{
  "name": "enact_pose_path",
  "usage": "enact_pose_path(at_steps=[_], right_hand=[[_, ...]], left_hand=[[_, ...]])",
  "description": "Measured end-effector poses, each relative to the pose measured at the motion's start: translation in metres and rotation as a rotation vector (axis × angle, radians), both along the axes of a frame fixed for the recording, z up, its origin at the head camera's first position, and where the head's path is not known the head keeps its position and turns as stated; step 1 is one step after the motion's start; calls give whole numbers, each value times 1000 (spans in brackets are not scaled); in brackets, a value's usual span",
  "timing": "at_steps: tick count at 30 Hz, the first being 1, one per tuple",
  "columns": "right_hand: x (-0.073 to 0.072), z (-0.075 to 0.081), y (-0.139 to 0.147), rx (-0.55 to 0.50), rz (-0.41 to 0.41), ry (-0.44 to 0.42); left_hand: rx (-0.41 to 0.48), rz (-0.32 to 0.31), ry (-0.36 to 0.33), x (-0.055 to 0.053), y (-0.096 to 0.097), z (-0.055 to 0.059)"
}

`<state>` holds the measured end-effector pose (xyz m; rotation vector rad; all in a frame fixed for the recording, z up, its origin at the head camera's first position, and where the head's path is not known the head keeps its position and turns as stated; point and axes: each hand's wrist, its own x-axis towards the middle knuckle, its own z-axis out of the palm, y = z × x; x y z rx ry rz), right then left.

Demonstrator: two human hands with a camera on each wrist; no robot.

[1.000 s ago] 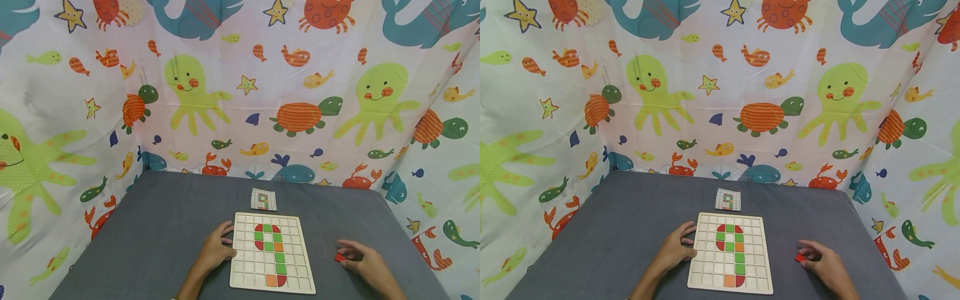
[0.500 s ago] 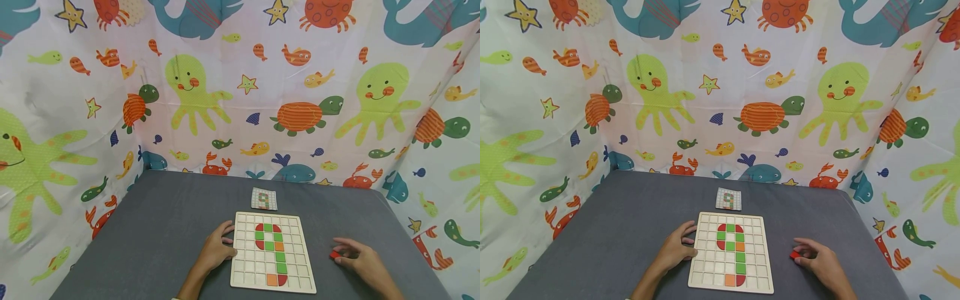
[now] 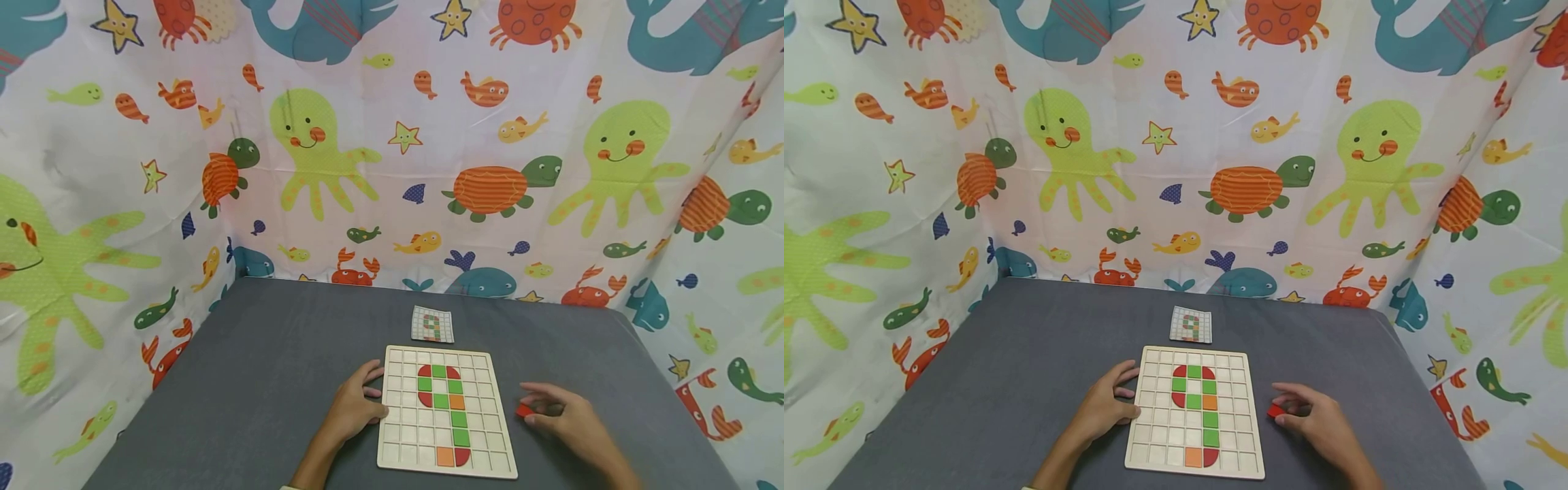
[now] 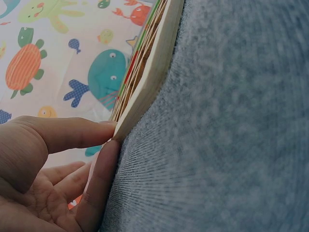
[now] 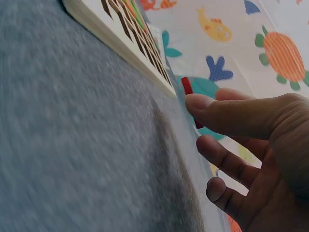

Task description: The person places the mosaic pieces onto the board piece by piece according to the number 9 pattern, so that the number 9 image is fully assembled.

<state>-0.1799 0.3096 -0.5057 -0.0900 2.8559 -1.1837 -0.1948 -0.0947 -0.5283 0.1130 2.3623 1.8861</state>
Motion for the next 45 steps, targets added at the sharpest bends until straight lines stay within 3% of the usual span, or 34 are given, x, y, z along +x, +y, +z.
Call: enact_pose_path(at_steps=[16, 34, 45], right_hand=[[-1, 3, -35, -69, 97, 10], [1, 1, -67, -143, 345, 13], [1, 2, -89, -112, 449, 33]], left_hand=[[3, 2, -2, 0, -1, 1], [-8, 3, -13, 0, -1, 0], [-21, 10, -18, 0, 1, 1]])
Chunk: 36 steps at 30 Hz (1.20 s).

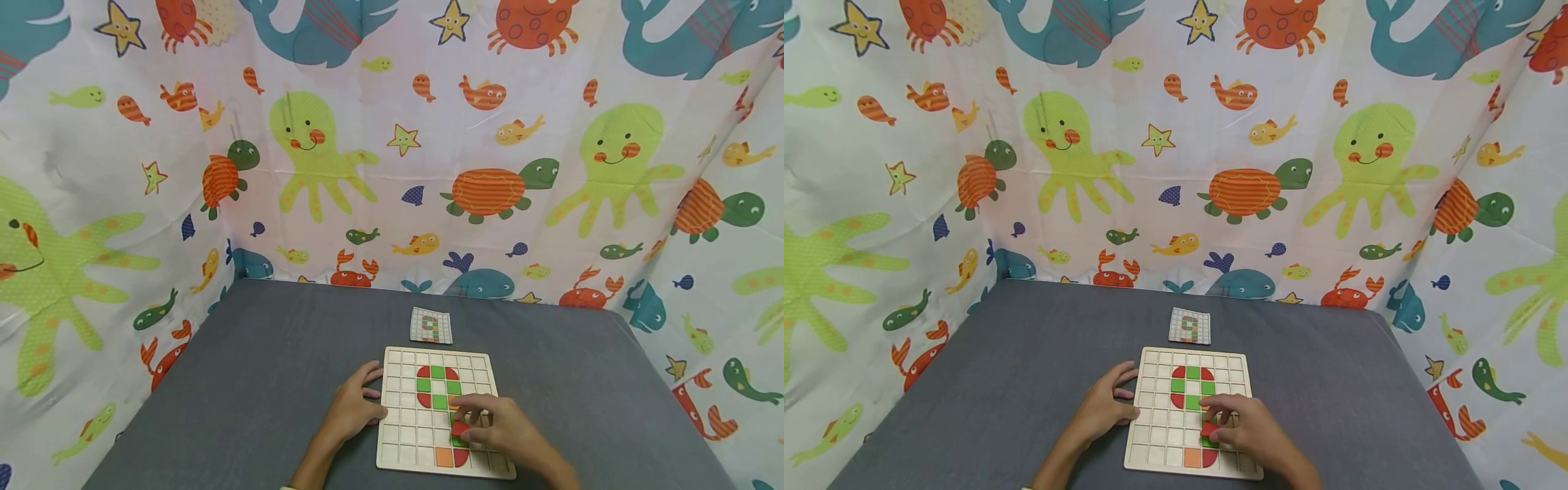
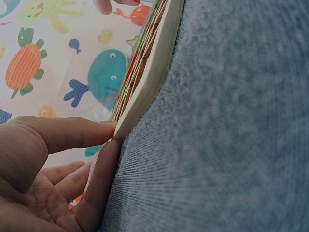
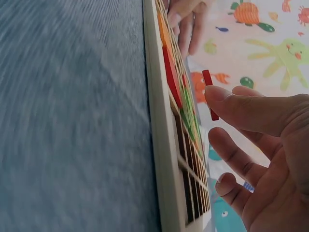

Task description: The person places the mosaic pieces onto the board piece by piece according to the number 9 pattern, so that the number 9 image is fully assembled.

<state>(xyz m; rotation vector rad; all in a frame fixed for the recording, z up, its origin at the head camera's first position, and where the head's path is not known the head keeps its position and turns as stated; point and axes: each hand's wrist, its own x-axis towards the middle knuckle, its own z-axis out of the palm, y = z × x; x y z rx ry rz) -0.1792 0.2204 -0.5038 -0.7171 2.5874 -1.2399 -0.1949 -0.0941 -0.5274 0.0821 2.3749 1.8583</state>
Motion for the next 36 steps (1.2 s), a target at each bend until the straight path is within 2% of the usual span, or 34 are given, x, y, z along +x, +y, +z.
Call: enact_pose_path(at_steps=[11, 19, 27, 36], right_hand=[[3, 5, -23, 6, 88, -47], [6, 6, -38, -8, 114, -115], [6, -1, -48, -26, 167, -90], [7, -1, -56, -12, 172, -104]], left_hand=[[-7, -2, 2, -2, 1, -1], [12, -9, 10, 0, 0, -1], [-5, -4, 5, -1, 0, -2], [-15, -2, 12, -2, 1, -3]])
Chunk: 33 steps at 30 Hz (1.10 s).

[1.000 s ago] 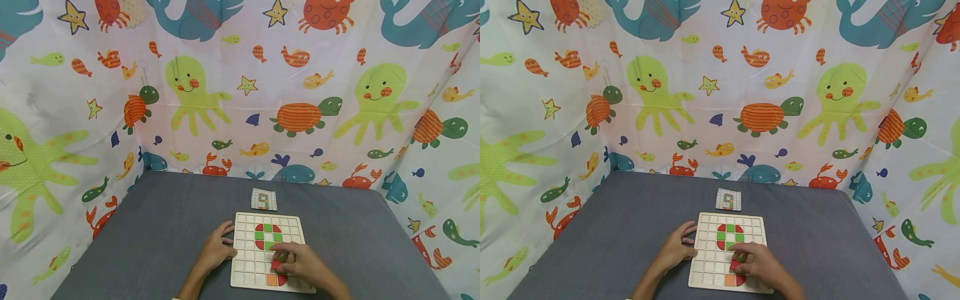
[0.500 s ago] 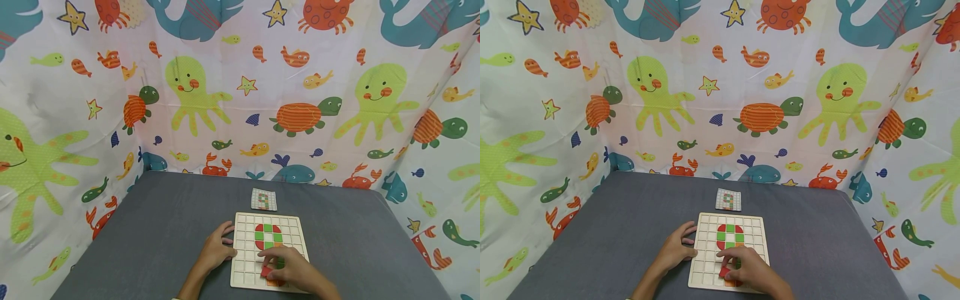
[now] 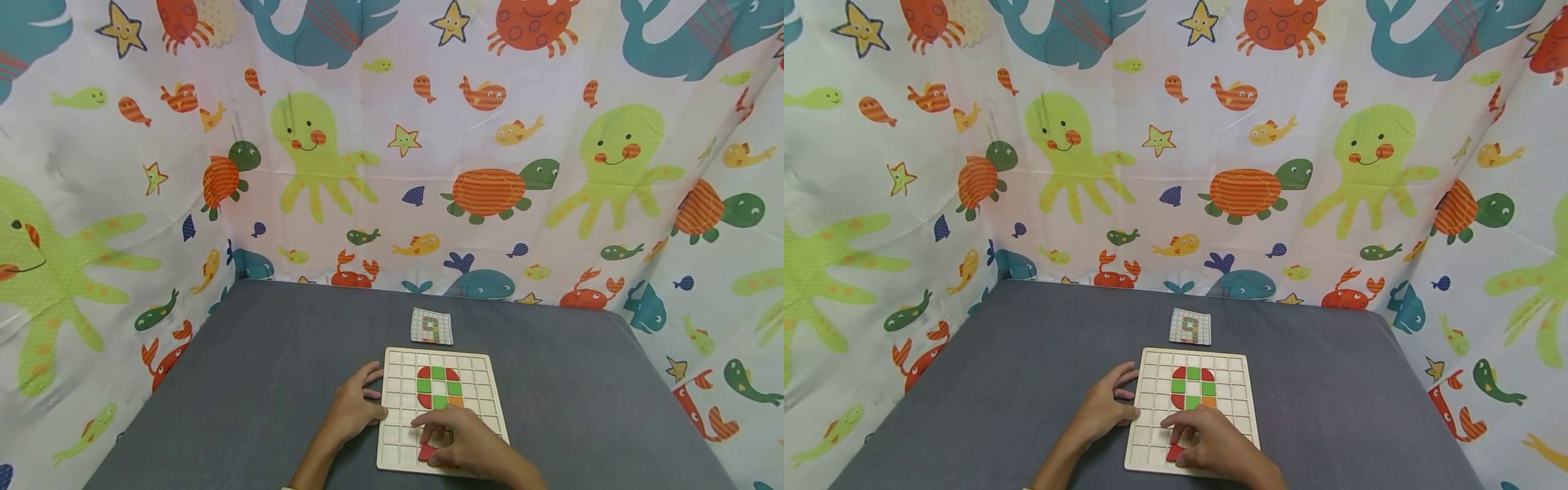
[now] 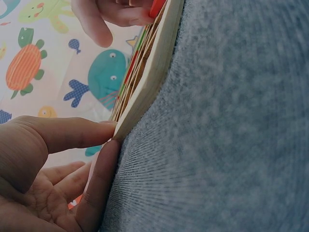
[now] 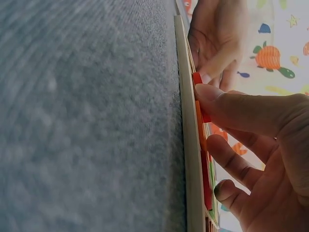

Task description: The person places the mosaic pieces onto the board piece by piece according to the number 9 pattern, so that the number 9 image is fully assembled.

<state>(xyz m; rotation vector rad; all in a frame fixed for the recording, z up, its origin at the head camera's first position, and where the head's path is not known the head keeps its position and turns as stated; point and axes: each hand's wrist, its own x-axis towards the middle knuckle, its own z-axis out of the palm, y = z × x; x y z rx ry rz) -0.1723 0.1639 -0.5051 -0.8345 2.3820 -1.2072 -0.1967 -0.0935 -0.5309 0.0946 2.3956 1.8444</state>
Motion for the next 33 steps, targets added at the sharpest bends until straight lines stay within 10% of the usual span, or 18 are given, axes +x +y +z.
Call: enact_pose_path(at_steps=[33], right_hand=[[2, 2, -3, 14, 13, 1]], left_hand=[[-5, -9, 0, 0, -1, -2]])
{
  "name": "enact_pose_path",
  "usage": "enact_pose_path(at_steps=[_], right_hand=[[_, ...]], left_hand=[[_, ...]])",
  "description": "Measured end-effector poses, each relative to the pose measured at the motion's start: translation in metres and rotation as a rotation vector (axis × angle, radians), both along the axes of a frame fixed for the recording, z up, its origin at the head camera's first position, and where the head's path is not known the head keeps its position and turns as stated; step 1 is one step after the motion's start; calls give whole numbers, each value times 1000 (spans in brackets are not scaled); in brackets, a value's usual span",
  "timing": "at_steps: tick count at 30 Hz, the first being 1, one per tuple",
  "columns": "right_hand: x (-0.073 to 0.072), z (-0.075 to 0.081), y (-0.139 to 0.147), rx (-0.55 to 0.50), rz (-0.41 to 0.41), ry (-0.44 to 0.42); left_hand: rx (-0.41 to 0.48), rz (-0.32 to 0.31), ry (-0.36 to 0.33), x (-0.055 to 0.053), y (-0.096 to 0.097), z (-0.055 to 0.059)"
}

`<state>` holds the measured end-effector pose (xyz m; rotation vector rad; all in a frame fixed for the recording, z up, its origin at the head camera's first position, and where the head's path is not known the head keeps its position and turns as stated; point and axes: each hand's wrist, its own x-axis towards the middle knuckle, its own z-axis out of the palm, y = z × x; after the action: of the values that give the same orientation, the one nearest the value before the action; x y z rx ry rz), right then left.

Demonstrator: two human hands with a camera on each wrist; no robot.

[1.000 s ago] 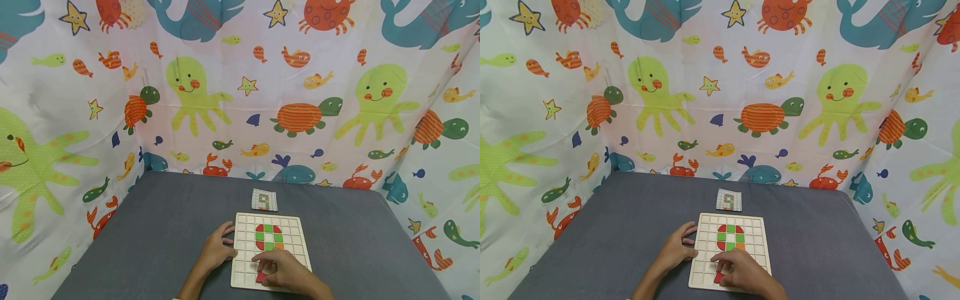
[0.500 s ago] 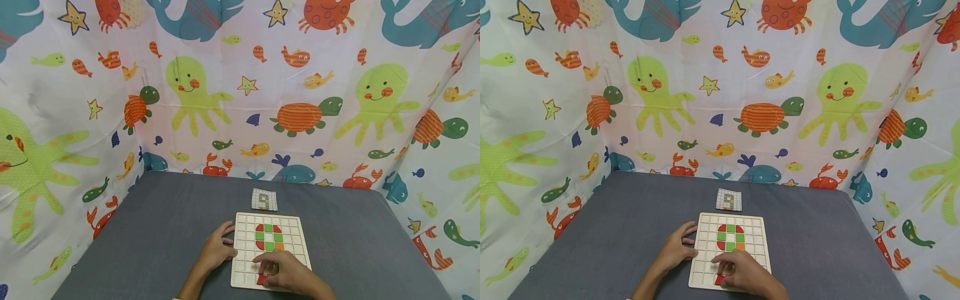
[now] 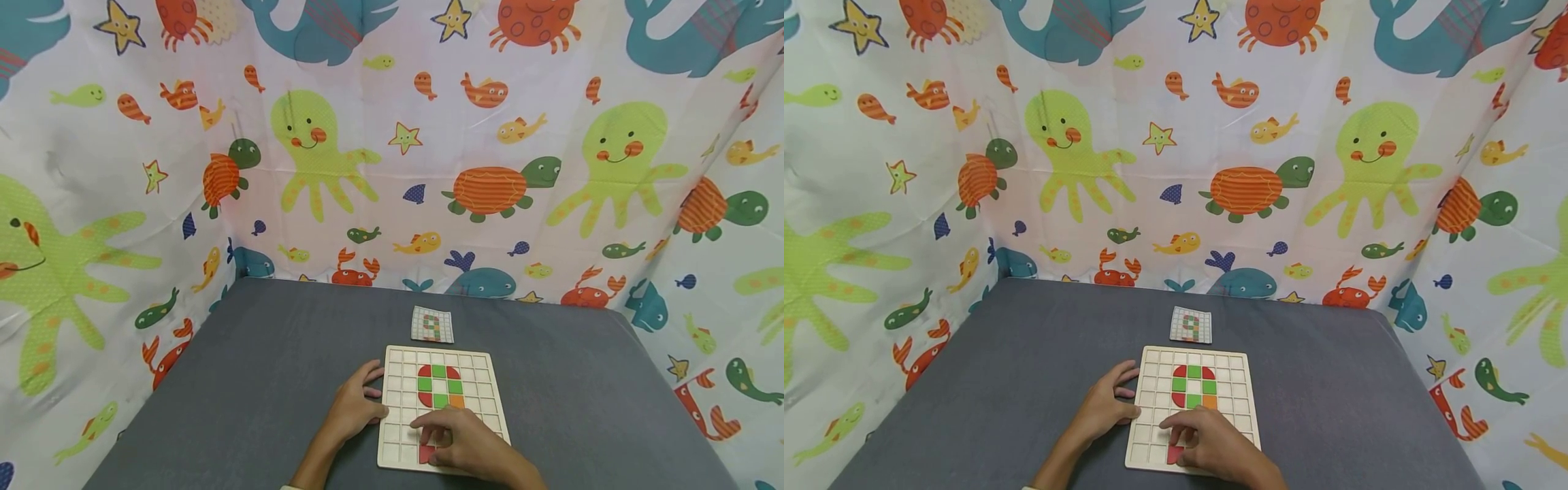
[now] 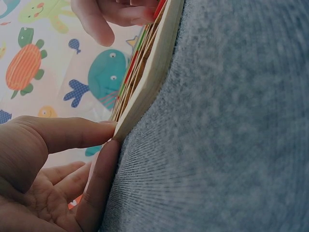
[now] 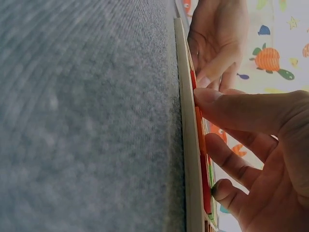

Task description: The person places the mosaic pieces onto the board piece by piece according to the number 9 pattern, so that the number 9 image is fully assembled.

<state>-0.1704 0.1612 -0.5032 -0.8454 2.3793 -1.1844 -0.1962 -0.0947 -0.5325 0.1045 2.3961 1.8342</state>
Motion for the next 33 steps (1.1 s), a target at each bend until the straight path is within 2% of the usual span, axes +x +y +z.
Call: enact_pose_path(at_steps=[9, 18, 26, 33], right_hand=[[-1, -1, 1, 1, 27, 26], [-2, -2, 0, 4, 44, -5], [-1, 0, 0, -2, 62, 19], [-1, 3, -3, 12, 71, -11]], left_hand=[[-1, 0, 9, -1, 0, -1], [6, -8, 12, -1, 0, 0], [15, -4, 11, 0, 1, 1], [16, 2, 5, 0, 1, 1]])
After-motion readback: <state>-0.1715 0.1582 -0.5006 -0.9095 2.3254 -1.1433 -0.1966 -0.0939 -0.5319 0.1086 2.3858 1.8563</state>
